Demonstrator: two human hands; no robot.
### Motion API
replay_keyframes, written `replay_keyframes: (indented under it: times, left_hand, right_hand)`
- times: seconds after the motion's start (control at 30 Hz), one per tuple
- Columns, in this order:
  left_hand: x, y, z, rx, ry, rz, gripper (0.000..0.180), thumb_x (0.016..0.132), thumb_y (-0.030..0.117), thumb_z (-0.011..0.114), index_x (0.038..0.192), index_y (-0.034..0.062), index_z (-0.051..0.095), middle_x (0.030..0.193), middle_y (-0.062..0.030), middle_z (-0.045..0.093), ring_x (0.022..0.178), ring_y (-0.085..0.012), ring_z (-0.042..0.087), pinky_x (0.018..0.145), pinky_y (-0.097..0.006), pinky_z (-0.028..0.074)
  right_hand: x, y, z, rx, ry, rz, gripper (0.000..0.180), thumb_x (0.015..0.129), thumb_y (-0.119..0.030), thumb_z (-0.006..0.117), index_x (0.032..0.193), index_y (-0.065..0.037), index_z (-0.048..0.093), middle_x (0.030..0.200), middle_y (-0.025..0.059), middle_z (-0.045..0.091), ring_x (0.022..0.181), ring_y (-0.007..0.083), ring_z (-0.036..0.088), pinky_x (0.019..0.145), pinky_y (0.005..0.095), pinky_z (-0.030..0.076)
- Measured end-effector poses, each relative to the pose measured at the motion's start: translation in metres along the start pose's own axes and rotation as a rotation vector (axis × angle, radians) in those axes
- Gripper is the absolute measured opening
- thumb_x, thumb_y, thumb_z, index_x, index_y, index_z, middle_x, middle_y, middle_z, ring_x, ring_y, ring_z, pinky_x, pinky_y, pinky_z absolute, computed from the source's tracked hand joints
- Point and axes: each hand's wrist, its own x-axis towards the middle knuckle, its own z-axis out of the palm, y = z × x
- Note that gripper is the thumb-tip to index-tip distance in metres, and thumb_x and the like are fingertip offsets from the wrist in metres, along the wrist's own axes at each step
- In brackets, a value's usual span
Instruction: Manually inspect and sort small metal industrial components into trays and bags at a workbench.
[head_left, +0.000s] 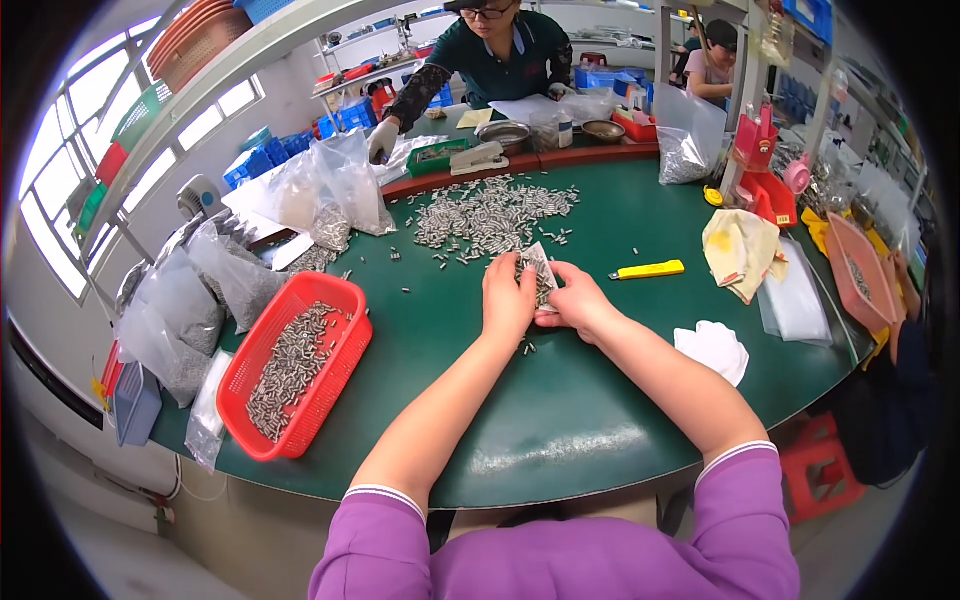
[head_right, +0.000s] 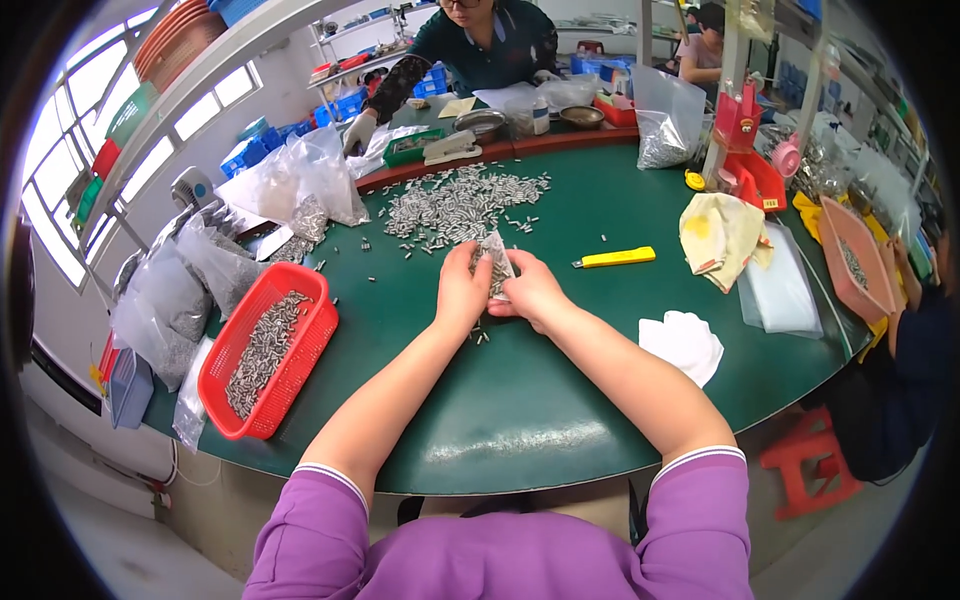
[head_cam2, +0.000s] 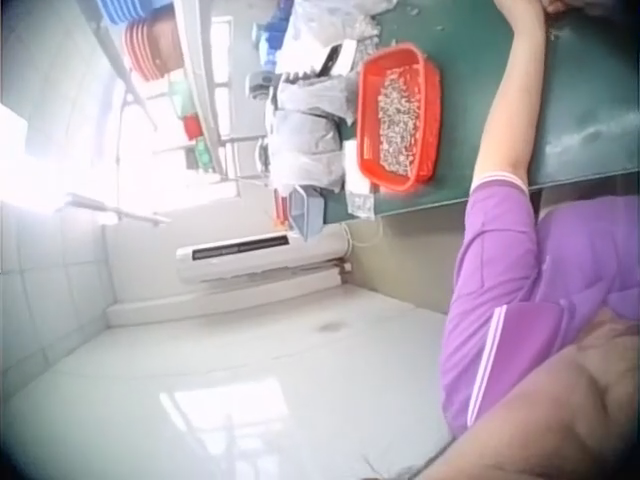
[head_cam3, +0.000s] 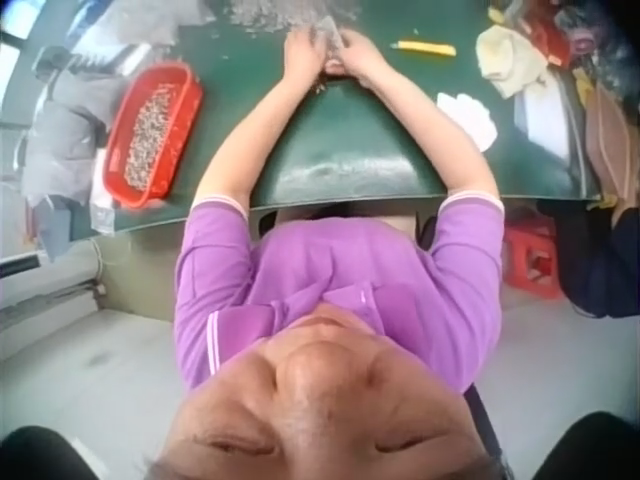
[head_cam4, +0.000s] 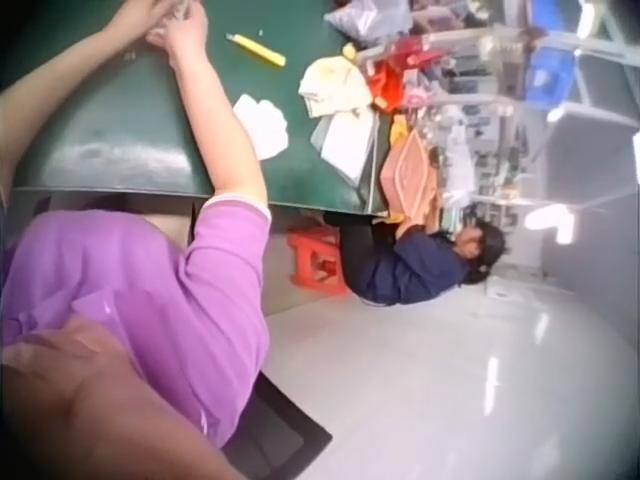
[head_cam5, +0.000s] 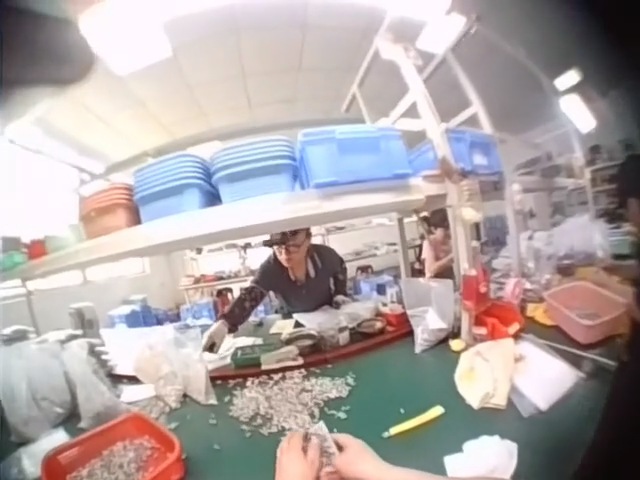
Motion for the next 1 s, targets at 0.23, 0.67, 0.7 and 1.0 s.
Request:
replay_keyframes:
  times: [0.23,0.67,0.7,1.0]
  left_hand:
    - [0.018,-0.002,-0.003,-0.097,0.012,-0.066,0.036,0.084,0.018,0.058,0.113,-0.0047,0.057,0.114,-0.0242,0.057,0.107,-0.0365,0.055,0.093,-0.040,0.043]
    - [0.061,0.002,-0.118,-0.145,0.186,-0.061,0.031,0.088,0.018,0.052,0.107,-0.0046,0.060,0.106,-0.0226,0.061,0.101,-0.0350,0.058,0.091,-0.039,0.044]
    - [0.064,-0.002,-0.141,-0.118,0.197,-0.064,0.032,0.089,0.019,0.050,0.108,-0.0048,0.060,0.105,-0.0226,0.062,0.100,-0.0345,0.059,0.091,-0.038,0.044]
    - [0.007,-0.088,-0.325,0.423,0.100,-0.378,0.047,0.093,0.034,0.041,0.109,-0.0056,0.060,0.112,-0.0269,0.059,0.106,-0.0397,0.054,0.094,-0.042,0.040]
  right_hand:
    - [0.007,-0.005,0.005,0.139,0.021,0.017,0.056,0.080,0.015,0.036,0.133,-0.003,0.037,0.107,0.0156,0.057,0.075,0.0210,0.064,0.065,0.0291,0.059]
    - [-0.001,-0.065,0.105,0.120,-0.114,-0.160,0.047,0.083,0.012,0.032,0.126,-0.001,0.044,0.105,0.0138,0.060,0.080,0.0224,0.065,0.066,0.0325,0.060]
    - [0.000,-0.071,0.124,0.132,-0.167,-0.182,0.048,0.081,0.013,0.031,0.125,-0.001,0.044,0.105,0.0144,0.059,0.079,0.0231,0.065,0.065,0.0327,0.060]
    - [-0.002,-0.057,0.275,-0.543,-0.418,-0.386,0.038,0.078,0.004,0.047,0.116,0.003,0.048,0.094,0.0251,0.063,0.072,0.0307,0.068,0.057,0.0387,0.056]
